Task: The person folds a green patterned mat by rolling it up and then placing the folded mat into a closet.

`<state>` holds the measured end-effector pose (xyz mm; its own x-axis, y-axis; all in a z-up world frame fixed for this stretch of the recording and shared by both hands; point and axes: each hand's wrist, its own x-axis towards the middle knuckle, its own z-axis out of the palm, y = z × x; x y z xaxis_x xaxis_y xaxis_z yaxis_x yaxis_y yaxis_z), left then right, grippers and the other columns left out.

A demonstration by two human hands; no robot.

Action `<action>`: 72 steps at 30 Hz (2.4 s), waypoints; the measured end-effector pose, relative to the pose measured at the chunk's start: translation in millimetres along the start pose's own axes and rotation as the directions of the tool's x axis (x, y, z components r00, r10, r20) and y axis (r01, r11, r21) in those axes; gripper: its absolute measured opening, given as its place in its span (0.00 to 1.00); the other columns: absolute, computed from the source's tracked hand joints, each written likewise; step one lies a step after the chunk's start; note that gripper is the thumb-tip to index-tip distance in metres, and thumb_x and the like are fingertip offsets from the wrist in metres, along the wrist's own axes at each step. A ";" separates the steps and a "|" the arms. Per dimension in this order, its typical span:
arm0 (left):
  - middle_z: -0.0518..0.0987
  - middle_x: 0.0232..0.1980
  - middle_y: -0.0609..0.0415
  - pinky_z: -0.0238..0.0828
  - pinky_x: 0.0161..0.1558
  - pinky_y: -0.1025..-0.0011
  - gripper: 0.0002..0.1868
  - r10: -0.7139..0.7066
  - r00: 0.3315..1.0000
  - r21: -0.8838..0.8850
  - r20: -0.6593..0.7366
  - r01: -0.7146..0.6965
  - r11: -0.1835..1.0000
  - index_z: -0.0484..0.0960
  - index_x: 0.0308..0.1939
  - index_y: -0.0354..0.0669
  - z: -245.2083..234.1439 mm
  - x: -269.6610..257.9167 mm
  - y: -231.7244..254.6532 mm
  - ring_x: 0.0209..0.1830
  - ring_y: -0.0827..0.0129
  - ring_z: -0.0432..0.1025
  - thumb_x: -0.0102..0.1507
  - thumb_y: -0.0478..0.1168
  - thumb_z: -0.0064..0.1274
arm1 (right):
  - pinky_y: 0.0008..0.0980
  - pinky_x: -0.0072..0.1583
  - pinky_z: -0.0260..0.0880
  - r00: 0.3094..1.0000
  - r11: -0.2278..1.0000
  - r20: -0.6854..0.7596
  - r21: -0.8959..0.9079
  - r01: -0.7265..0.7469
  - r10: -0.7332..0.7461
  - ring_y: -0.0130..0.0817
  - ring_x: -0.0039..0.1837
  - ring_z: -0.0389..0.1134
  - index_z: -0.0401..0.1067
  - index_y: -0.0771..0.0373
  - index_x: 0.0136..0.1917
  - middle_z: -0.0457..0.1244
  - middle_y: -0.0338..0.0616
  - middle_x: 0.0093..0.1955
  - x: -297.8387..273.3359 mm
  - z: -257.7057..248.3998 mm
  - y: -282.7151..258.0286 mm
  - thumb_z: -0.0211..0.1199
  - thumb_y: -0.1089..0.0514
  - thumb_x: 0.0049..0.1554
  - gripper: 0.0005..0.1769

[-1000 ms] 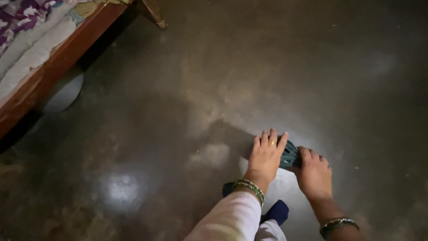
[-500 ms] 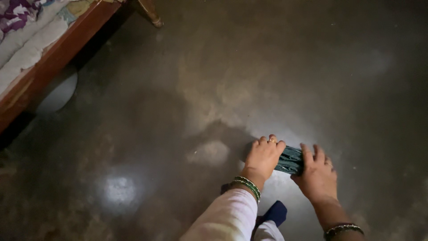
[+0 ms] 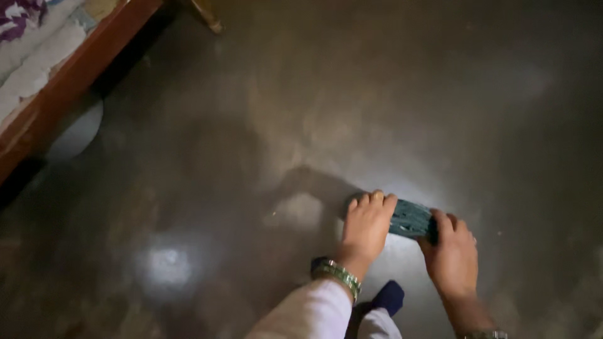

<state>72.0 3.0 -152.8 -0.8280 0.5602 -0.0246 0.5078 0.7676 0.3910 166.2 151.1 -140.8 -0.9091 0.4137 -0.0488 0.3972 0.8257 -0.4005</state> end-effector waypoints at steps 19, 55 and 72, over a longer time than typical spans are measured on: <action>0.78 0.50 0.47 0.73 0.52 0.57 0.29 -0.035 0.989 -0.126 0.142 0.053 0.991 0.71 0.55 0.45 -16.8 10.5 -24.7 0.53 0.52 0.75 0.54 0.39 0.68 | 0.52 0.65 0.58 0.982 0.976 0.169 -0.186 0.114 -0.082 0.47 0.65 0.64 0.72 0.49 0.63 0.65 0.39 0.60 38.0 -5.0 -34.6 0.75 0.42 0.43 0.35; 0.79 0.52 0.58 0.65 0.59 0.59 0.13 0.214 0.977 0.243 -0.011 -0.205 0.948 0.78 0.51 0.53 9.8 51.8 -6.5 0.57 0.63 0.71 0.62 0.37 0.52 | 0.51 0.63 0.65 0.997 0.992 -0.054 0.119 -0.039 0.046 0.60 0.64 0.64 0.67 0.58 0.69 0.63 0.55 0.62 26.2 -10.7 -13.9 0.75 0.62 0.42 0.41; 0.80 0.45 0.59 0.62 0.54 0.57 0.11 0.281 0.957 0.225 0.071 -0.289 0.930 0.77 0.48 0.53 26.2 33.0 7.5 0.50 0.63 0.75 0.61 0.39 0.52 | 0.46 0.58 0.70 0.987 0.939 0.088 0.307 -0.156 0.135 0.55 0.59 0.69 0.65 0.64 0.67 0.67 0.60 0.58 9.2 7.5 -0.6 0.79 0.58 0.41 0.43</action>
<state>54.8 35.4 -174.8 -0.6332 0.7737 0.0210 0.7656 0.6222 0.1635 156.7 151.6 -147.9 -0.8548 0.4856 -0.1829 0.4760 0.5934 -0.6490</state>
